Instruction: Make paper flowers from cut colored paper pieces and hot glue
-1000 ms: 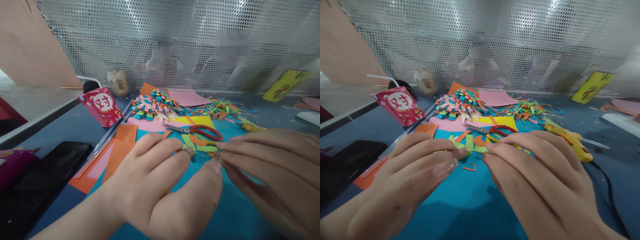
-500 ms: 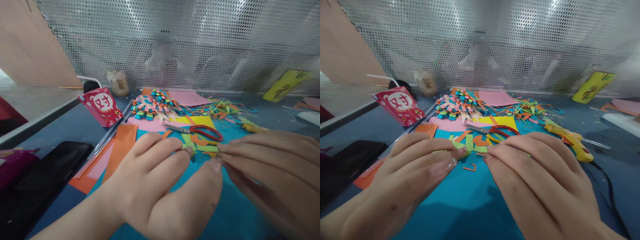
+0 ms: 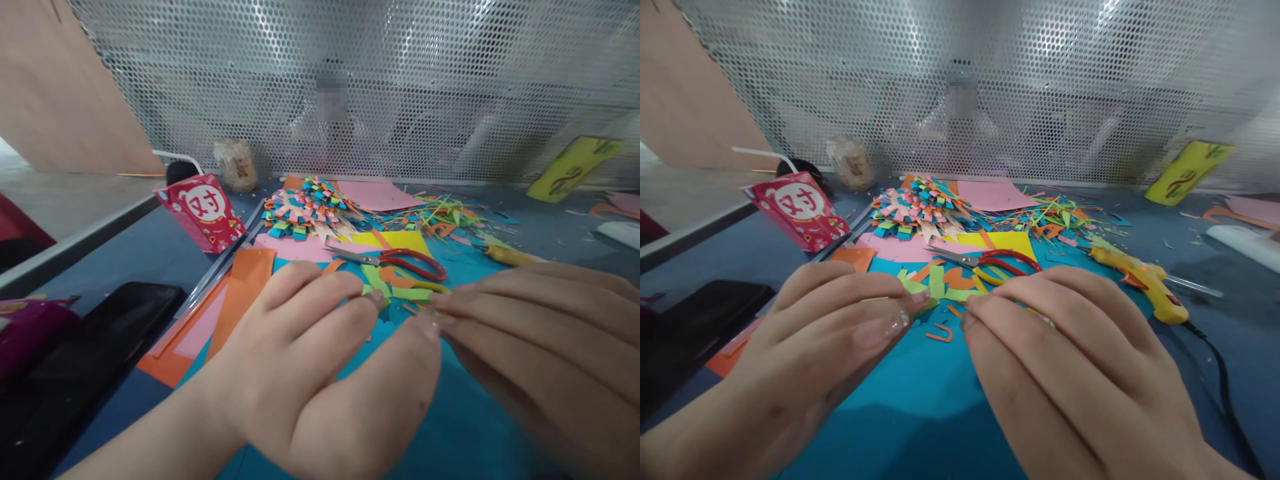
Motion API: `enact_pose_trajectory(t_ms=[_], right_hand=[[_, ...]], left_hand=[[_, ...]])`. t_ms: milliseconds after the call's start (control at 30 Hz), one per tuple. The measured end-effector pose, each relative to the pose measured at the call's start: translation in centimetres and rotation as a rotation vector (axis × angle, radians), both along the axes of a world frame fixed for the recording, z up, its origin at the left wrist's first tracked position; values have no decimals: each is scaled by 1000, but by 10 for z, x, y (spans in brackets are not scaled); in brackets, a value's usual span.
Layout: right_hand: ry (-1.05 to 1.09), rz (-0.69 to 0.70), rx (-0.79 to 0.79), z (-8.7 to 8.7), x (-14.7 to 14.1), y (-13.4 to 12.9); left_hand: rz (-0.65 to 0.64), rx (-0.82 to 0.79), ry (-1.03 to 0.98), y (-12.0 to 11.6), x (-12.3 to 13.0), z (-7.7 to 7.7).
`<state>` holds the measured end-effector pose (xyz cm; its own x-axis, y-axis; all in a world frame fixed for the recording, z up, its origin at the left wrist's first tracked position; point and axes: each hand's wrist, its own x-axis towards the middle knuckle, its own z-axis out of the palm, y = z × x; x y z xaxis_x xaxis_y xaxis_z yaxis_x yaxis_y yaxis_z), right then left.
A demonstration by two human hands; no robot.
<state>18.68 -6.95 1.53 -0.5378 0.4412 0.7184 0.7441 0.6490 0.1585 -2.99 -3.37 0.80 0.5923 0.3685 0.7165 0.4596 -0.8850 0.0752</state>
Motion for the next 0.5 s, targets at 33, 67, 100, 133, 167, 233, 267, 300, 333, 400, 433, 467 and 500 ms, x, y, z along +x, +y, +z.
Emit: enact_pose_trajectory(t_ms=[33,67,100,133,167,233,267,300,333,400,433,467,500], right_hand=[[23,4,-4,1,-2,0],[35,9,-6,1,-3,0],[40,11,-8,2,-4,0],[41,11,-4,2,-5,-1],[39,10,2,2,-5,-1],[18,11,3,1,-4,-2],[2,18,14,0,-3,-1],[-26,18,24,-1,-1,-1],[-53,13,43,-3,1,0],[-79,-33,80,-5,5,2],[-79,-66,90,-6,7,4],[-75,-93,93,-7,9,5],[-73,-118,85,-7,10,5]], left_hand=[[-2,-2,-1,0,0,0],[-4,-6,-5,0,0,0],[-11,-4,-10,1,0,0],[-17,4,-9,2,-1,0],[-20,20,-6,3,-1,-1],[-28,64,3,5,-1,-1],[-24,78,-1,5,-2,-1],[-22,87,-6,5,-2,-2],[-19,92,-17,5,-2,-2],[-10,92,-42,3,-1,-1],[-6,93,-48,1,-1,-1],[-6,95,-49,0,0,-1],[-11,90,-49,0,0,-1]])
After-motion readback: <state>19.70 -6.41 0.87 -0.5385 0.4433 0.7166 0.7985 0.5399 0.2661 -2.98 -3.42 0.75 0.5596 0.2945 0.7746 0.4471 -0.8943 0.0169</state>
